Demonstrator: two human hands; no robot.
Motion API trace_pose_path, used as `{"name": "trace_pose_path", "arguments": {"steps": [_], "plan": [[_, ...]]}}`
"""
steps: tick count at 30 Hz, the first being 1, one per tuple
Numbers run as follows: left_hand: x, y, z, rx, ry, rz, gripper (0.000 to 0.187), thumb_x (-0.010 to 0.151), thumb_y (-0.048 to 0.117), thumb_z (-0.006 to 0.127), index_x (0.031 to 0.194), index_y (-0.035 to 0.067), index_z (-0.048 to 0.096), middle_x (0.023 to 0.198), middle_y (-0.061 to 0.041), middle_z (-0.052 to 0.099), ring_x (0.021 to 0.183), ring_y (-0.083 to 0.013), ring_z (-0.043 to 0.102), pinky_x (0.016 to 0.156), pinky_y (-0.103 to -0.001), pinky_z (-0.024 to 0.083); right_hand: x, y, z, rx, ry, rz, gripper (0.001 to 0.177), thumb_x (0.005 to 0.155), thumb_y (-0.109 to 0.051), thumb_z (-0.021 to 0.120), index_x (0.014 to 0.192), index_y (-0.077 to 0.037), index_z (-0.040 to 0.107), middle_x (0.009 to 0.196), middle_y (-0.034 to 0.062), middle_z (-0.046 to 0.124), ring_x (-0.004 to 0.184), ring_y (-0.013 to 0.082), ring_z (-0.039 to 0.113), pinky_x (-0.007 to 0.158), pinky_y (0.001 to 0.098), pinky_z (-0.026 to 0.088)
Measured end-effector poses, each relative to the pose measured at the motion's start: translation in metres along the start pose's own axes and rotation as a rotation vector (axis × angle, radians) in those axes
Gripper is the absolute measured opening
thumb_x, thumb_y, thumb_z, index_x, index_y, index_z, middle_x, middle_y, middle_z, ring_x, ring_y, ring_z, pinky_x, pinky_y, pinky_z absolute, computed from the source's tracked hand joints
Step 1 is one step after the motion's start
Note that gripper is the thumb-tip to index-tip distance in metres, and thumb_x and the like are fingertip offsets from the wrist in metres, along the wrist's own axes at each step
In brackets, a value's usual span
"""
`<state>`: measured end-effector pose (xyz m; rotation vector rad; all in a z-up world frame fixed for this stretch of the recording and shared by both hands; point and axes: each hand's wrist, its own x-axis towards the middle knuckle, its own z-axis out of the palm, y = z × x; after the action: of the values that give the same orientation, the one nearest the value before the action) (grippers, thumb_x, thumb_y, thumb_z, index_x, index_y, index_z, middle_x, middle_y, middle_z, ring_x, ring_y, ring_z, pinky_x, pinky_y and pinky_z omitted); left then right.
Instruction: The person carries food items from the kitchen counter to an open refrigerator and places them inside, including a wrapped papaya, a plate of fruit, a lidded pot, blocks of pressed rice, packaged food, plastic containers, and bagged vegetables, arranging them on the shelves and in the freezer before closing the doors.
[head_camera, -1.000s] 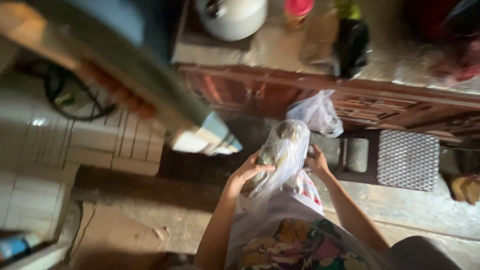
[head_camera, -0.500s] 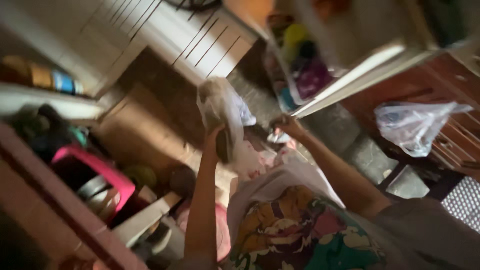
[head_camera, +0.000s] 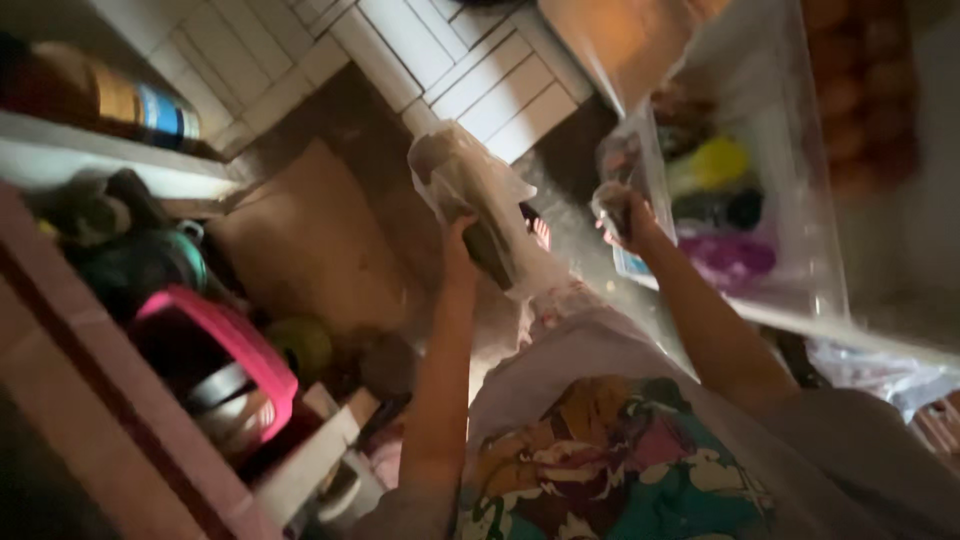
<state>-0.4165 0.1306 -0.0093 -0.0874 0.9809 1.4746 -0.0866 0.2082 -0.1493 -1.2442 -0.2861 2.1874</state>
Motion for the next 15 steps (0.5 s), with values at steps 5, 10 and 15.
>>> {"name": "trace_pose_path", "arguments": {"steps": [5, 10, 15], "plan": [[0.076, 0.028, 0.039, -0.013, 0.028, -0.014, 0.051, 0.082, 0.021, 0.075, 0.13, 0.008, 0.06, 0.113, -0.012, 0.066, 0.099, -0.0274, 0.066, 0.083, -0.043, 0.057, 0.058, -0.051, 0.031, 0.356, 0.007, 0.013, 0.008, 0.104, -0.018, 0.061, 0.104, -0.01, 0.064, 0.088, 0.0064, 0.068, 0.072, 0.018, 0.065, 0.072, 0.0363, 0.06], [0.147, 0.048, 0.066, -0.007, 0.041, -0.056, 0.051, 0.083, 0.019, 0.073, 0.131, 0.009, 0.059, 0.115, -0.012, 0.065, 0.101, -0.0276, 0.066, 0.085, -0.044, 0.057, 0.105, -0.108, 0.057, 0.07, 0.008, -0.116, 0.004, 0.089, -0.009, 0.056, 0.091, -0.009, 0.06, 0.078, 0.0126, 0.066, 0.069, 0.0253, 0.069, 0.064, 0.0385, 0.058], [0.229, 0.065, 0.101, 0.007, -0.008, -0.131, 0.052, 0.083, 0.017, 0.071, 0.132, 0.01, 0.057, 0.116, -0.012, 0.064, 0.103, -0.0279, 0.066, 0.087, -0.044, 0.057, 0.151, -0.167, 0.081, 0.034, 0.219, -0.071, 0.005, 0.086, -0.008, 0.059, 0.089, -0.009, 0.063, 0.078, 0.0117, 0.066, 0.07, 0.026, 0.069, 0.064, 0.0388, 0.059]]}}
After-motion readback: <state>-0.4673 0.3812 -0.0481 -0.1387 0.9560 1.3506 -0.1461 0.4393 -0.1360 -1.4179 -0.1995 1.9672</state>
